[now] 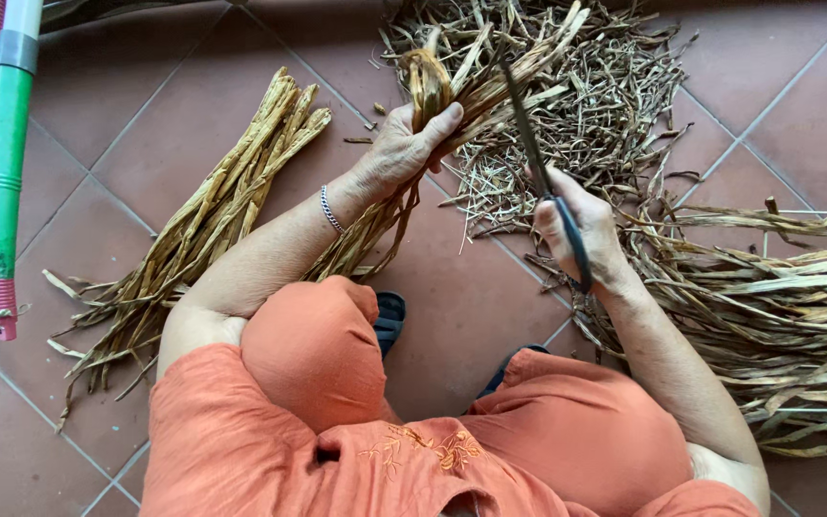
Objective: The person sits on a tiled floor and uses scissors to cut bundles of dried plant material into smaller pieces. The cut pieces accumulate on the floor as the person continues to process the material.
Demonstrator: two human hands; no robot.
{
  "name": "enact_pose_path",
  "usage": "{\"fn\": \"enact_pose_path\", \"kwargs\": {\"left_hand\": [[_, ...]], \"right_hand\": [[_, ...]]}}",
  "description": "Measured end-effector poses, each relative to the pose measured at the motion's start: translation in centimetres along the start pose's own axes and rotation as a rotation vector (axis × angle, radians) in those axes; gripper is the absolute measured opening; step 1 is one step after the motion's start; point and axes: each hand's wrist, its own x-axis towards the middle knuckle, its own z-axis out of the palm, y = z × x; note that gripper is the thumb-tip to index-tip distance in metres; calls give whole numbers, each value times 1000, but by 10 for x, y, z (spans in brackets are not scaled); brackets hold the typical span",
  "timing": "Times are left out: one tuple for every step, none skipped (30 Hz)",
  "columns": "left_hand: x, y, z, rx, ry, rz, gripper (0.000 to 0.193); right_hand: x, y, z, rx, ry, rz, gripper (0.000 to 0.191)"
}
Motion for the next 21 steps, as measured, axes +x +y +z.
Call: {"fn": "enact_pose_path", "kwargs": {"left_hand": [[0, 0, 1, -8, 15, -12, 35], [0, 0, 1, -11, 18, -14, 36], [-1, 0, 1, -15, 22, -17, 37], [-1, 1, 1, -21, 26, -20, 38], [-1, 1, 1, -27, 32, -19, 37], [0, 2, 1, -32, 38, -19, 37], [0, 3, 0, -36, 43, -18, 36], [0, 4, 0, -23, 20, -17, 36], [0, 5, -1, -9, -4, -16, 36], [0, 6, -1, 6, -29, -15, 36], [0, 6, 0, 11, -35, -24, 35], [0, 7, 1, 16, -42, -31, 35], [-1, 7, 2, 22, -47, -37, 35], [-1, 8, 2, 29, -62, -33, 35], [-1, 8, 3, 36, -76, -29, 35], [-2, 9, 3, 43, -90, -25, 35], [-2, 9, 2, 52, -80, -46, 37], [-1, 9, 1, 62, -71, -68, 40], [-1, 9, 0, 71, -61, -89, 42], [-1, 9, -1, 39, -66, -98, 46], [0, 9, -2, 7, -71, -107, 49]], "right_hand": [[-1, -1, 1, -136, 3, -31, 74], [0, -3, 1, -166, 9, -18, 73], [0, -4, 1, -197, 13, -4, 72], [0, -5, 1, -229, 17, 10, 71], [0, -6, 1, -246, 14, 3, 70], [-1, -7, 0, -264, 12, -4, 69], [-1, -9, -1, -281, 11, -11, 67], [-2, -10, -2, -324, 23, -80, 66], [-2, -11, -2, -365, 35, -150, 64], [-2, -12, -2, -406, 47, -219, 63], [-3, -14, -2, -411, 49, -218, 63], [-4, -15, -3, -416, 51, -217, 62], [-4, -17, -3, -422, 52, -219, 62], [-3, -18, -3, -407, 35, -164, 61], [-3, -18, -3, -391, 15, -111, 61], [-2, -18, -2, -376, -5, -58, 60], [-2, -18, -2, -363, -6, -34, 60], [-2, -17, 0, -351, -8, -11, 60], [-1, -15, 1, -339, -10, 12, 60], [-2, -13, 2, -300, -19, 29, 61], [-4, -11, 2, -262, -27, 47, 62]]}}
